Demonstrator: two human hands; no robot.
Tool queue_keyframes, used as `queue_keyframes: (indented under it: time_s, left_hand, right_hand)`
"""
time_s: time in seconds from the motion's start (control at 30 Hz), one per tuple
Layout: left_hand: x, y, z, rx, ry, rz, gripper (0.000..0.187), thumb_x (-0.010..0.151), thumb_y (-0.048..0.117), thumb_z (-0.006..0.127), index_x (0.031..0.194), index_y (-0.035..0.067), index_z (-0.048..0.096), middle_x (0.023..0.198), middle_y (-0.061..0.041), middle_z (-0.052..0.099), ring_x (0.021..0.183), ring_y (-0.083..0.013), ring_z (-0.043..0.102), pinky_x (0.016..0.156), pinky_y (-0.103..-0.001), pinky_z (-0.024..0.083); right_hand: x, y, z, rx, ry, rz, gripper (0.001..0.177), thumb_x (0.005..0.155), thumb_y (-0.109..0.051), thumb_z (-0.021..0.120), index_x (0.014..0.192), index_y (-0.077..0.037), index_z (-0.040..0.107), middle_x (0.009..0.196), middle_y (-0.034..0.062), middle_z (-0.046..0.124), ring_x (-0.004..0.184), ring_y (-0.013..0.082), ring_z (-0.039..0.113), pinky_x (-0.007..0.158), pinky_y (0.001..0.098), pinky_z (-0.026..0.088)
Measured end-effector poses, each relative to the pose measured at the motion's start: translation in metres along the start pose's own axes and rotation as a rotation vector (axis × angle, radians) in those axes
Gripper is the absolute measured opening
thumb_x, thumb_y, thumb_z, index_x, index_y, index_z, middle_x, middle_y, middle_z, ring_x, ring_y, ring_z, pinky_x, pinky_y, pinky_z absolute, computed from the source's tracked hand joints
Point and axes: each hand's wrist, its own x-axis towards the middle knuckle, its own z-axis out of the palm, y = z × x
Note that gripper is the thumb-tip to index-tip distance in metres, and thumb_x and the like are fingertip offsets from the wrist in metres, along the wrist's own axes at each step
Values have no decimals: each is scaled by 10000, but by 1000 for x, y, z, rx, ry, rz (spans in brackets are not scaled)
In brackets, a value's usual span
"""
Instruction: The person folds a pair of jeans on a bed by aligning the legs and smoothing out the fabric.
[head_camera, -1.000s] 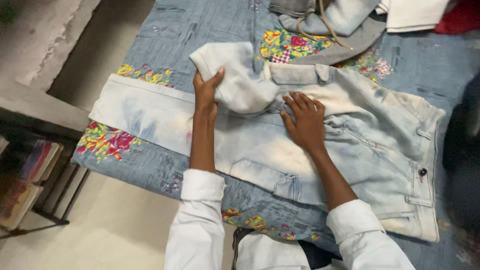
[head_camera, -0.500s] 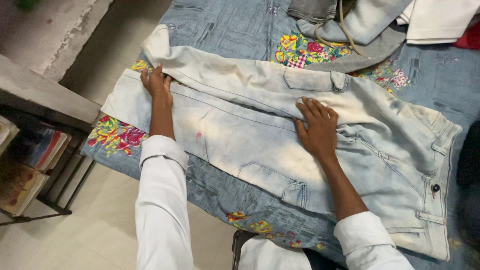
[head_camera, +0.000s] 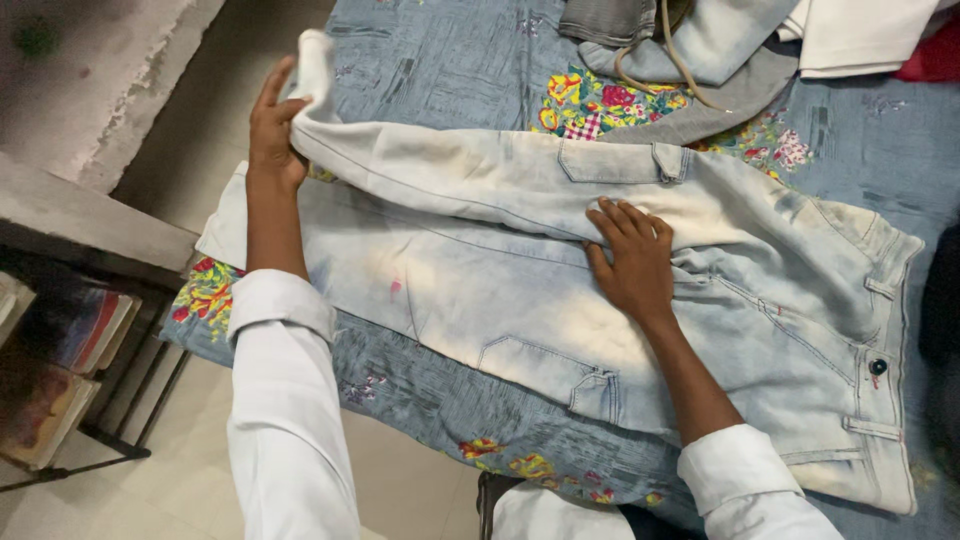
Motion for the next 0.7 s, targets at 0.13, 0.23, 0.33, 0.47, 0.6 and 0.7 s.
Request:
queue_keyframes:
  time_s: [0.13,0.23,0.33,0.47,0.6,0.7]
  left_hand:
    - [-38,24,87,720,-498,-27,461,798,0,718,1242,124,730,1241,-89,713,1070,-184,673,914,-315,576]
    - [-54,12,140,1180,-889,-86,379,855,35,675,1199,138,796,1086,-77,788,950,-177,673,863,-325,532]
    - [-58,-7,157,1489,-1025,-18,364,856,55,679,1172,172,816,1104,-60,793,945,-159,694,901,-325,528]
    - [-23,7,110,1094,-680,205,323,976,148,658,1292,128,722,1261,-94,761,1038,-188,693,933,-344,546]
    - [-4,30,13,505,111,344,751,998,84,705,1666,104,363,1532,-195,560,1217,-264,706,973,-383,614]
    - [-20,4,-39,541,578,-38,784,852,140,753,1541,137,379,1325,-178,640,919,-244,705,661,-340,529]
  right_hand:
    - [0,0,0,5,-19,4,486,946,-309,632,1395,-123,628,1530,80,558,1430,270,458,1156,497,274]
    - [-1,-1,-1,10,-14,14,489,940,-297,633,1400,-130,628,1535,74,558,1432,264,459,1166,490,277]
    - [-1,-1,0,1,-14,15,484,944,-297,635,1399,-131,631,1533,72,558,1434,266,458,1169,490,277]
    - [-1,-1,0,-2,-7,4,474,946,-290,633,1391,-127,634,1531,74,558,1429,269,461,1162,492,275]
    - [-3,-1,0,23,-1,16,464,959,-288,634,1393,-123,631,1531,69,559,1437,265,462,1168,492,276]
    - [-1,0,-2,18,-1,12,483,927,-279,643,1385,-123,634,1526,70,563,1432,267,464,1167,493,280]
